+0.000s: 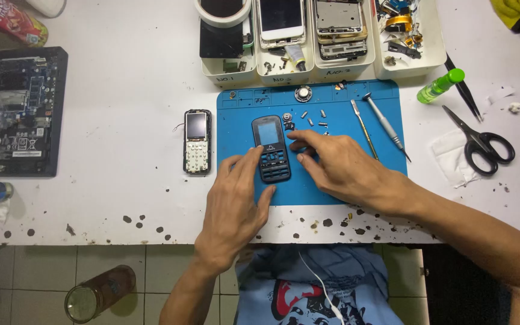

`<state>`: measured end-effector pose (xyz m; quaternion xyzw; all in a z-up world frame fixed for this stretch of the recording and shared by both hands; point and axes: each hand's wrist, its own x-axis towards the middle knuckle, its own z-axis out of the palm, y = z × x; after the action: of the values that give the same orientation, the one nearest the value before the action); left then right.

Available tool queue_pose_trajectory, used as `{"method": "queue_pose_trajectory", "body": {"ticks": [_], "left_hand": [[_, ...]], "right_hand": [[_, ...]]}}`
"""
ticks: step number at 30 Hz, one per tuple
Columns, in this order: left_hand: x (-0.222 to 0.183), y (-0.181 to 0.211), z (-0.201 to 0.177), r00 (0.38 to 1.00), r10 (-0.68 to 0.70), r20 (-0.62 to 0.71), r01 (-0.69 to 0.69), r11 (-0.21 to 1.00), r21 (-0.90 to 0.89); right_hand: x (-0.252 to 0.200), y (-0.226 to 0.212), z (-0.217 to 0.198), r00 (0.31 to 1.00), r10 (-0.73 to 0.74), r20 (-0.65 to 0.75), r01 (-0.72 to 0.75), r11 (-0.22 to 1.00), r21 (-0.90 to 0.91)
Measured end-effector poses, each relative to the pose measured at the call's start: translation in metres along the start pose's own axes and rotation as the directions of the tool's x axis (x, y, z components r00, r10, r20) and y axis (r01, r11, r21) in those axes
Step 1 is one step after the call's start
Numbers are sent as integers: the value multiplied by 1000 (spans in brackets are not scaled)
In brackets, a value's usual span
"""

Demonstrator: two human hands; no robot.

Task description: Assembling the front casing and keypad of a mobile phone at a repair bench

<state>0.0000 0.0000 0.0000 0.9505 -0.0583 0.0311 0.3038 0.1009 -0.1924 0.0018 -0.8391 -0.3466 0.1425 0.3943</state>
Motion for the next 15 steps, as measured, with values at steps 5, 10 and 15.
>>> {"method": "queue_pose_trajectory", "body": {"ticks": [5,10,15], "left_hand": [[-7,-6,18,994,10,-107,-12,1000,-18],[-11,-9,31,969,-38,-245,-2,987,-162],[-13,-18,38,939,-130,-319,-12,913,-407]], "right_hand": [[-5,-24,-8,995,79,58,-81,996,36],[-6,-8,3,981,193,31,-194,942,276],[-6,10,19,986,166,-25,-124,820,559]]}}
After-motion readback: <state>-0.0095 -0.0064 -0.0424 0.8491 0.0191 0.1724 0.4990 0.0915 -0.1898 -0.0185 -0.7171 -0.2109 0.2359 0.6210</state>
